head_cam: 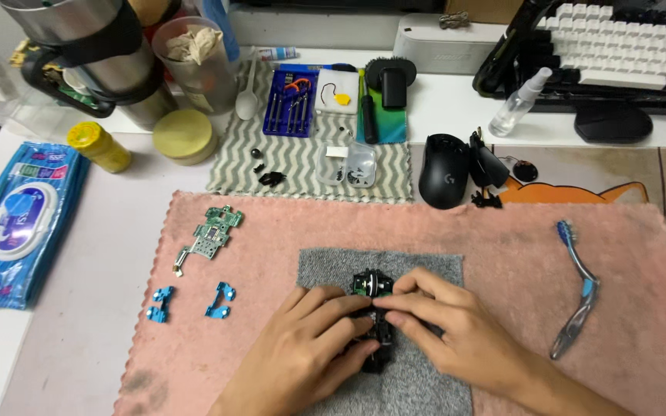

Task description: The person uses a small screwdriver to tighten screws on a black electronic component with a green circuit board. They then connect a black battery pack to the component and secure it in place.

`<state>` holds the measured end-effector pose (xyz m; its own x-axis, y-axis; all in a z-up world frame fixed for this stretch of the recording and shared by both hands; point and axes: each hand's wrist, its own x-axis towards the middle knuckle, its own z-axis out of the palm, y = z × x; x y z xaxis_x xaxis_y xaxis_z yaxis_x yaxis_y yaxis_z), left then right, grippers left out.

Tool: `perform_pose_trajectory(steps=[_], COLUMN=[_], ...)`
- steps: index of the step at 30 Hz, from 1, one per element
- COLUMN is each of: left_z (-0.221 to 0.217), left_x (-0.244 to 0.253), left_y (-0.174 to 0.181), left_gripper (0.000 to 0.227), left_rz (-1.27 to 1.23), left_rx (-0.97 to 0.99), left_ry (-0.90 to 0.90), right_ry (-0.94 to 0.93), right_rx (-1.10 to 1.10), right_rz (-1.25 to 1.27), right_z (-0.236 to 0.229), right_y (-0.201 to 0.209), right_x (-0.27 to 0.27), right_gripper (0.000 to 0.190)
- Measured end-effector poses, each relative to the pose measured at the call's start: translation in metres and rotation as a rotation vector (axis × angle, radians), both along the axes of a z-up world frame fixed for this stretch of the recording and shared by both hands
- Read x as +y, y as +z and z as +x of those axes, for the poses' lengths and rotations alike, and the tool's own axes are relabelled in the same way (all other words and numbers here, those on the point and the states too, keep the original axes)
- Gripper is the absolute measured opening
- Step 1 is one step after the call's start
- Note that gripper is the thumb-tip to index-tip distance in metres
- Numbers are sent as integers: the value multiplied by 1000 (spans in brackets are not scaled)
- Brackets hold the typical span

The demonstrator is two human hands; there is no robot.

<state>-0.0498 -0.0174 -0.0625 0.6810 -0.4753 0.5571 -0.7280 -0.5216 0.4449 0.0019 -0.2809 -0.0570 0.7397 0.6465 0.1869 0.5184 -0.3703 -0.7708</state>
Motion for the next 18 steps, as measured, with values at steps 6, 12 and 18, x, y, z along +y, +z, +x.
perform_pose_trajectory(steps=[6, 12, 18], left_z=[-1, -1, -1], left_x=[1, 1, 3], left_y=[-6, -2, 4], left_gripper=[25, 26, 25], left_rz=[43, 27, -28], left_rx=[-38, -26, 34], left_ry=[11, -6, -18], right_ry=[27, 85, 103], right_rx=[-76, -100, -110], right_rz=[-27, -129, -119], right_z=[3, 5, 5], right_y=[1, -1, -1], right_x=[1, -2, -3], right_gripper=[31, 35, 33])
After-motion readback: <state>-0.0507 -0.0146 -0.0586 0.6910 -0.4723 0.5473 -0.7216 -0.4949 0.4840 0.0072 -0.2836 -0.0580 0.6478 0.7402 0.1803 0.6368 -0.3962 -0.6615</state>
